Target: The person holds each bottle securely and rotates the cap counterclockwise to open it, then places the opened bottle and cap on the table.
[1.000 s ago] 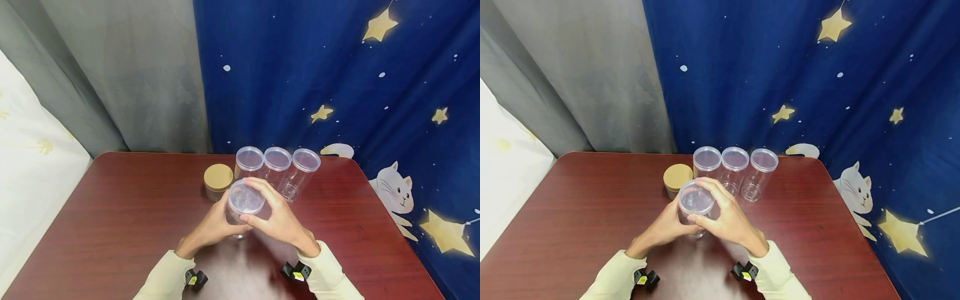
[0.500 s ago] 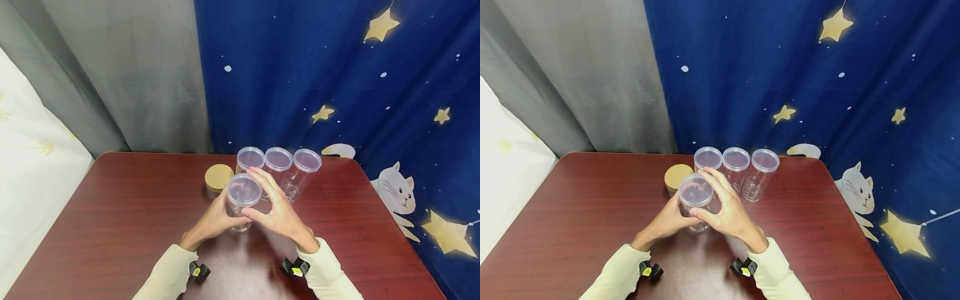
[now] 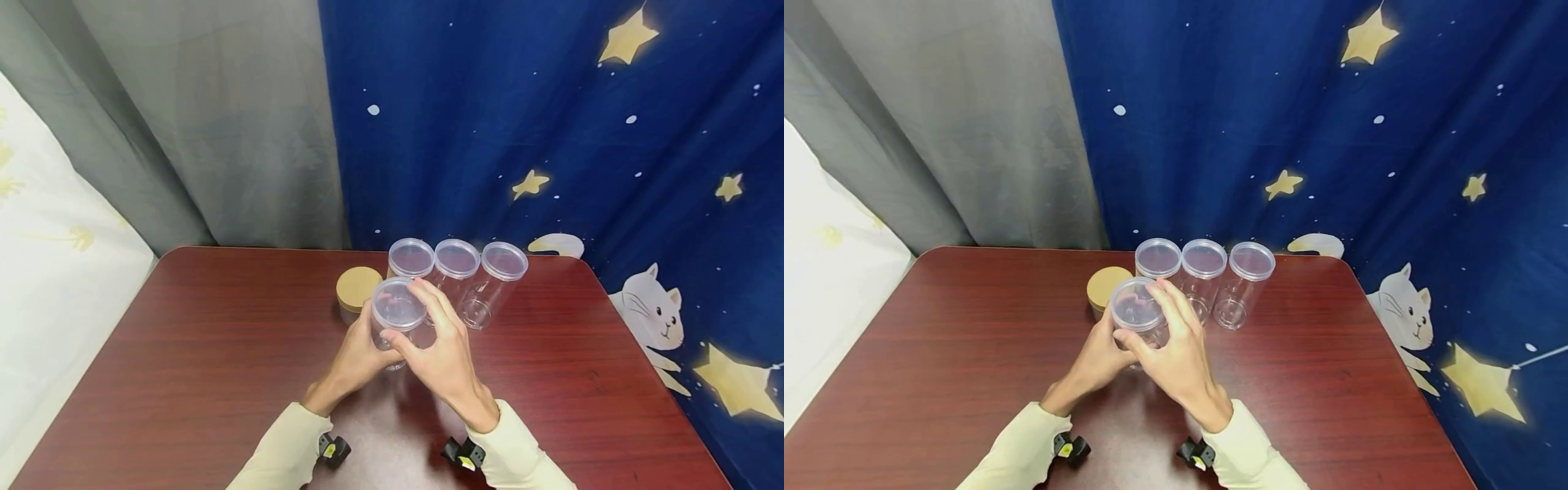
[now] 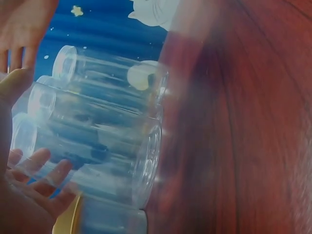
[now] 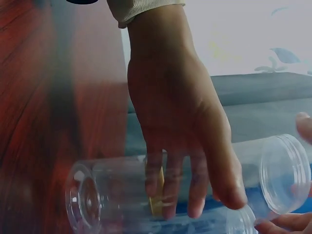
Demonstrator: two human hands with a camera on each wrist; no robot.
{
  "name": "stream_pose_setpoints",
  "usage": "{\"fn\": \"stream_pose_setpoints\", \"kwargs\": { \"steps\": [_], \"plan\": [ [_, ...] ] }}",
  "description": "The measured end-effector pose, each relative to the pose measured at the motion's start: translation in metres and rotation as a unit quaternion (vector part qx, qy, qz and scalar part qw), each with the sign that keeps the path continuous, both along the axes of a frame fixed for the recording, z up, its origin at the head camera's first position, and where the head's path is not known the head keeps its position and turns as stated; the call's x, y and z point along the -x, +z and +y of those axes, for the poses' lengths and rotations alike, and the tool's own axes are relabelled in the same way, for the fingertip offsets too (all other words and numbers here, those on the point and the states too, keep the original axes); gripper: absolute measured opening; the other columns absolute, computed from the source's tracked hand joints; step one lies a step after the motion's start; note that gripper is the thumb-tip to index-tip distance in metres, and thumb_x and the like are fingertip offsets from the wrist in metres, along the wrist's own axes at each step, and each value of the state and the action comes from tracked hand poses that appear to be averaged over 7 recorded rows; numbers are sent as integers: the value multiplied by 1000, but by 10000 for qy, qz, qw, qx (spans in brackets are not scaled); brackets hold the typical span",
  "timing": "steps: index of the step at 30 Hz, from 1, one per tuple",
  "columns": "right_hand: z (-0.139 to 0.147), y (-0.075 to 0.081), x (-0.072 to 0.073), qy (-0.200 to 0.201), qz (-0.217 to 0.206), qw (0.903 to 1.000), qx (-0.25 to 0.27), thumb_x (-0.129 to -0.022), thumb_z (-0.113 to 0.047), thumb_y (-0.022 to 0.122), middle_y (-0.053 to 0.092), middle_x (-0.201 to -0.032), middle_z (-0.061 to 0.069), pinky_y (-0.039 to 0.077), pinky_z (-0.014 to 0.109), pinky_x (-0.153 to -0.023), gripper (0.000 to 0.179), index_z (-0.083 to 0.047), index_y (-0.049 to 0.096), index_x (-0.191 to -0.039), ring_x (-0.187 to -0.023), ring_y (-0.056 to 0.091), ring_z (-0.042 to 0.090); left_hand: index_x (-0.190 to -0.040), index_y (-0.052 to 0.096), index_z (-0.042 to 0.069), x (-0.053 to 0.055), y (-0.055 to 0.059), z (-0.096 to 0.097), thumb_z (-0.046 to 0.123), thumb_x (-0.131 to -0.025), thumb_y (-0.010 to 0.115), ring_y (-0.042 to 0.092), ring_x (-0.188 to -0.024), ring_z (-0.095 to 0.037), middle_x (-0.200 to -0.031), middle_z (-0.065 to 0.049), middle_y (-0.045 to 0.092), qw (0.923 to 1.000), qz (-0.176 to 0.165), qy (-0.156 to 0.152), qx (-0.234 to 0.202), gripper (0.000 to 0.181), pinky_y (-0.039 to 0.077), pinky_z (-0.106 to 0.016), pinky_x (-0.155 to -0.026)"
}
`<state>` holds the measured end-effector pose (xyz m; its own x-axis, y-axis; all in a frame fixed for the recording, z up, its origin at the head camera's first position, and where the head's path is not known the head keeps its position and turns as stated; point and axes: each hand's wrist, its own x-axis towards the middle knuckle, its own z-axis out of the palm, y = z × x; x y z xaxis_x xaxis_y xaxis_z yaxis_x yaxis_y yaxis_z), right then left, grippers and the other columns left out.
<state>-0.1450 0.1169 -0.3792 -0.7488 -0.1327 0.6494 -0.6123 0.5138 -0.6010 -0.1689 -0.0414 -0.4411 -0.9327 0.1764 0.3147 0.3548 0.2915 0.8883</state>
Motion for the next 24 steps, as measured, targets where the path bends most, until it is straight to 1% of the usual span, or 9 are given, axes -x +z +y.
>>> {"fn": "stream_pose_setpoints", "kwargs": {
  "steps": [5, 7, 10, 14, 17, 21, 24],
  "plan": [
    [-3, -3, 2, -168, 31, 9997, 151, -71, -28, 90, 60, -135, 7, 44, 29, -104, 61, -12, 66, -125, -123, 58, 22, -143, 40, 11, -2, -1, 4, 20, -69, 89, 59, -114, -18, -128, -8, 62, 9999, -71, -86, -41, 89, 47, -44, -99],
    [-2, -3, 3, -152, 36, 9997, 209, -71, -27, 90, 61, -134, 6, 43, 29, -103, 60, -12, 66, -124, -122, 58, 21, -142, 40, 10, -1, 0, 5, 19, -69, 89, 59, -114, -18, -128, -9, 62, 9999, -56, -136, -49, 88, 47, -44, -99],
    [0, -2, 5, -19, 11, 9995, 307, -71, -25, 90, 62, -132, 5, 43, 28, -103, 59, -12, 66, -124, -122, 59, 21, -141, 42, 10, 0, 1, 5, 17, -69, 88, 59, -113, -17, -126, -8, 63, 9998, -62, -203, -41, 85, 47, -43, -100],
    [4, -1, 7, 333, -117, 9985, 409, -73, -21, 89, 62, -133, 5, 43, 25, -102, 59, -11, 65, -126, -122, 58, 21, -141, 42, 13, 0, 1, 3, 15, -70, 86, 59, -114, -16, -125, -5, 63, 9990, -146, -395, -129, 84, 46, -39, -101],
    [9, -1, 9, 683, -295, 9964, 418, -74, -17, 88, 60, -136, 6, 41, 24, -104, 59, -11, 63, -127, -125, 56, 22, -144, 39, 14, 1, 2, 1, 14, -72, 86, 59, -115, -16, -128, -4, 61, 9976, -132, -640, -244, 86, 46, -36, -101],
    [15, 1, 12, 1247, -596, 9894, 434, -75, -12, 87, 57, -139, 6, 38, 26, -108, 60, -10, 61, -129, -129, 53, 22, -150, 33, 19, 2, 1, -2, 15, -73, 87, 59, -115, -17, -130, -4, 60, 9954, -95, -887, -346, 94, 46, -35, -101],
    [20, 3, 15, 1615, -797, 9828, 416, -76, -11, 86, 56, -140, 6, 38, 27, -108, 60, -11, 60, -130, -130, 51, 21, -152, 30, 25, 1, 1, -5, 18, -72, 89, 57, -117, -16, -132, -1, 59, 9946, -188, -956, -355, 100, 44, -37, -104]
  ]
}}
